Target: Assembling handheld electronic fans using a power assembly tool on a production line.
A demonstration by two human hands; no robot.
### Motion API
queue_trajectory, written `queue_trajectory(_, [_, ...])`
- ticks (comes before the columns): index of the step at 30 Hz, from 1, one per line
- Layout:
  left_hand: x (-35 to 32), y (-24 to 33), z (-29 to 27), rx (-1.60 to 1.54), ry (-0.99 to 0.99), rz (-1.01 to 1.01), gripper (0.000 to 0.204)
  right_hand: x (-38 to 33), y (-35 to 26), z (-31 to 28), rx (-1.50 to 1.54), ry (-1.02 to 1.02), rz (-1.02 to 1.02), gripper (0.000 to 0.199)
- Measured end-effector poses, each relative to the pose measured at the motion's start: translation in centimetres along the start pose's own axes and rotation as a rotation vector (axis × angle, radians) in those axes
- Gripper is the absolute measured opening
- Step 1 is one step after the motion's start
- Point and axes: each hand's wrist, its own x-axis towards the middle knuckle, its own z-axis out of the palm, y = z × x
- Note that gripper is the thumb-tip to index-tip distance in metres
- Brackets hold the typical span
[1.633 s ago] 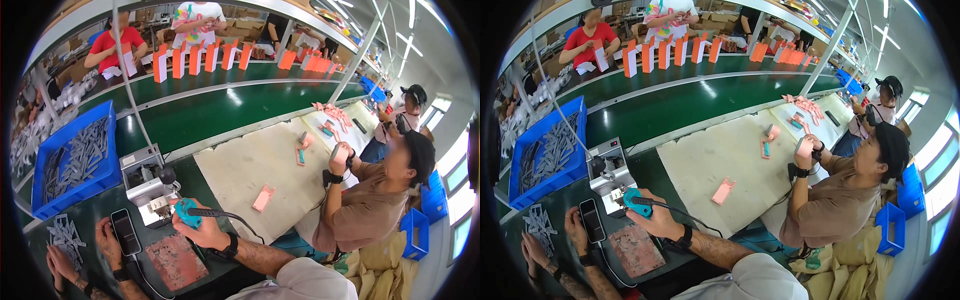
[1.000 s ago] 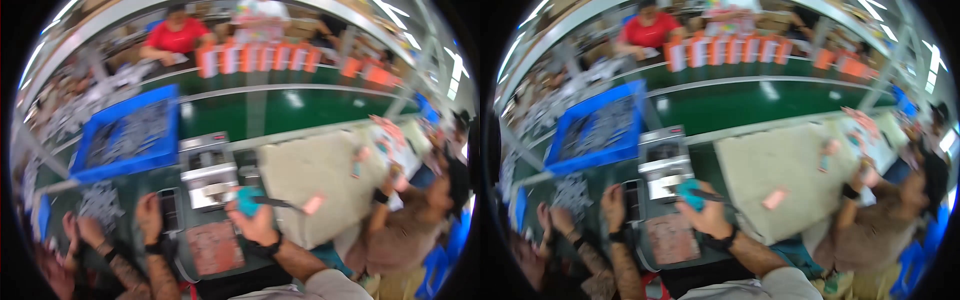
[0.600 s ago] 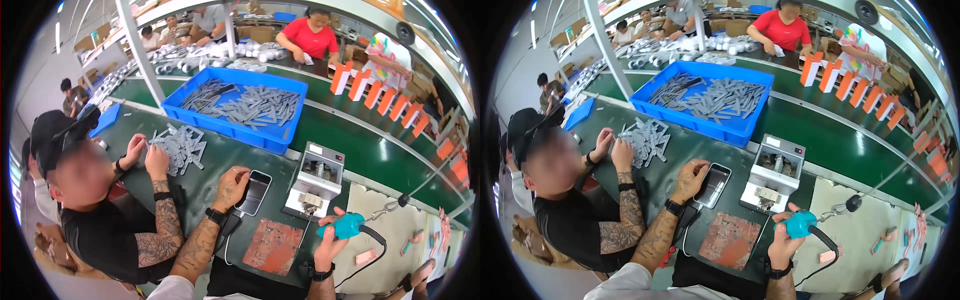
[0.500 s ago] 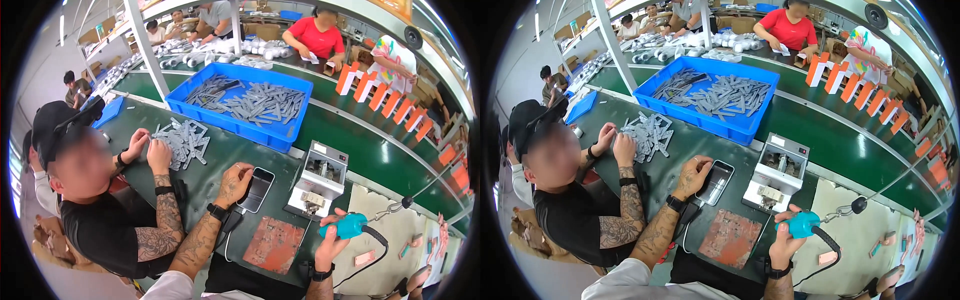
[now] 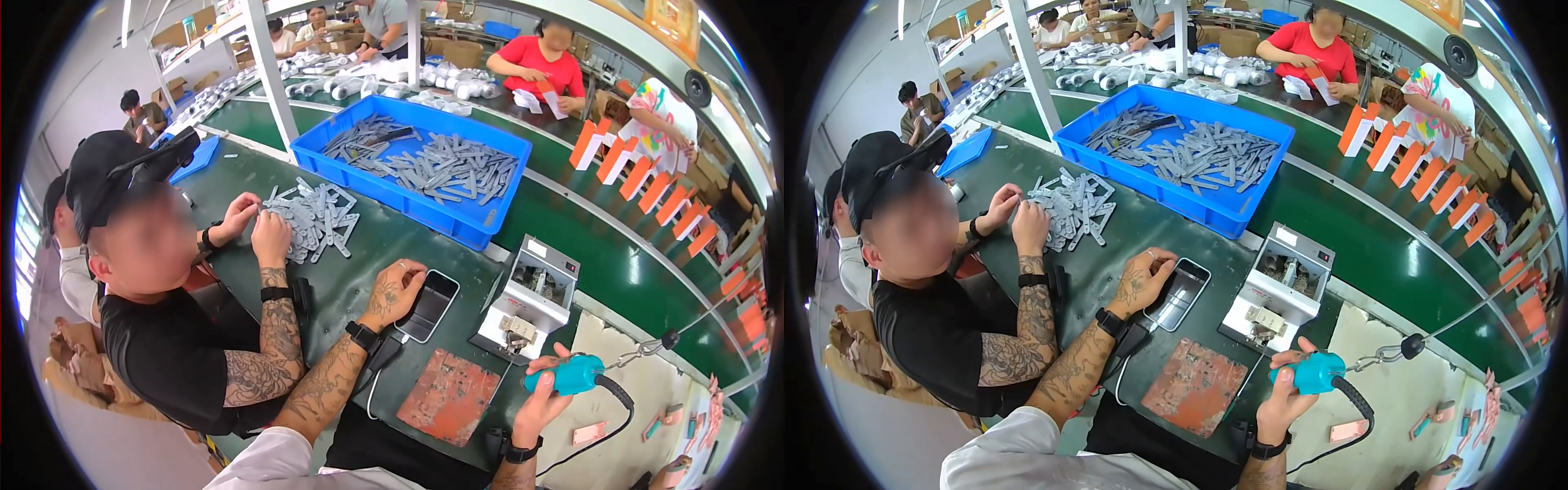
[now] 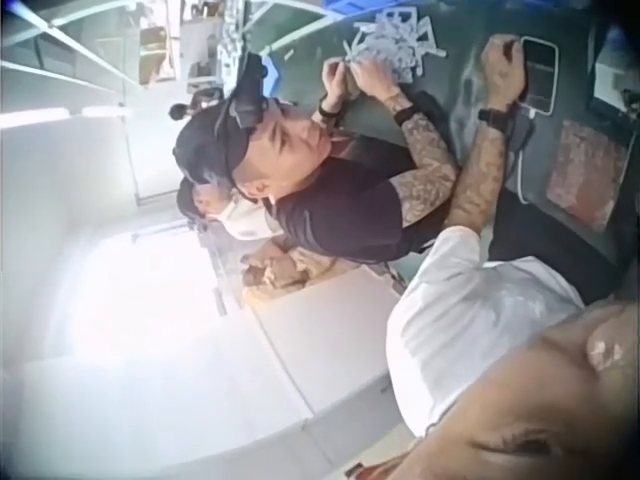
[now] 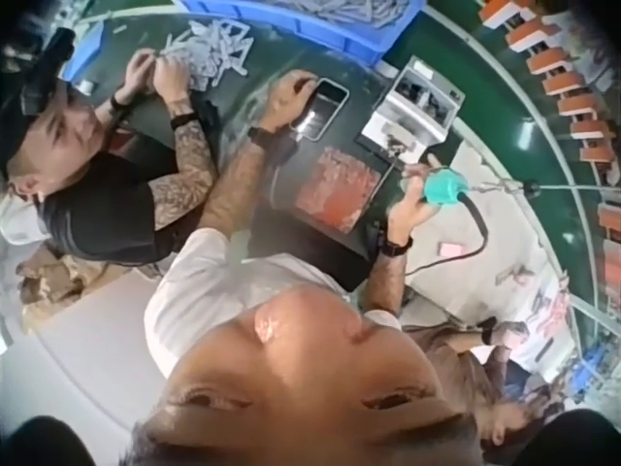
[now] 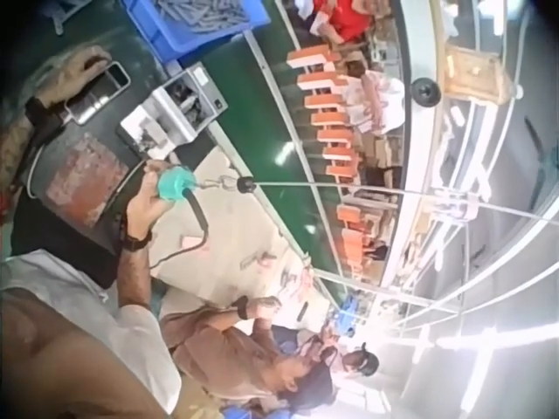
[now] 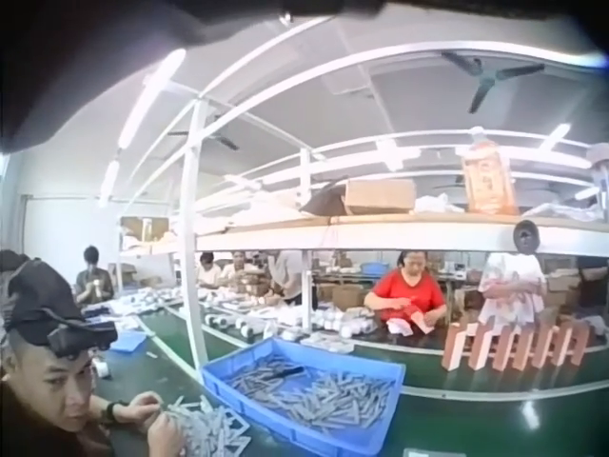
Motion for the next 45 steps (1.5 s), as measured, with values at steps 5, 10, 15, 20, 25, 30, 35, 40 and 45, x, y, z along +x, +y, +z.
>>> queue_trajectory(5, [-0.2,0.0,-0.2,-0.012,0.009,-0.002,0.015,0.0,0.0,0.1,-0.002,-0.014,-0.012,0.063])
queue_trajectory(10, [-0.2,-0.2,-0.2,0.014,0.054,0.106,0.013,-0.3,1.1,-0.5,-0.008,0.009,-0.018,0.058])
queue_trajectory(15, [-0.1,-0.9,0.0,-0.061,0.031,0.065,0.014,0.0,1.3,0.0,-0.008,-0.034,-0.099,0.062])
queue_trajectory(20, [-0.2,-0.1,-0.4,-0.068,0.04,0.059,0.013,0.3,0.3,0.6,-0.008,-0.031,-0.101,0.065])
queue_trajectory(25, [-0.9,-0.9,0.3,-0.063,0.059,0.074,0.014,-0.2,0.8,-0.4,-0.016,-0.022,-0.064,0.068])
queue_trajectory(30, [-0.6,-0.8,0.0,-0.057,0.04,0.061,0.016,-0.2,1.0,-0.5,-0.039,-0.032,-0.068,0.067])
queue_trajectory(35, [-0.3,-0.8,-0.1,-0.042,0.033,0.062,0.018,0.2,0.9,-0.2,-0.031,-0.027,-0.068,0.066])
queue_trajectory(40, [-0.3,-1.2,0.0,-0.053,0.041,0.049,0.016,0.1,1.3,-0.3,-0.036,-0.043,-0.071,0.067])
queue_trajectory(45, [-0.4,-1.4,0.1,-0.031,0.018,0.048,0.019,0.1,1.5,-0.6,-0.029,-0.06,-0.076,0.067])
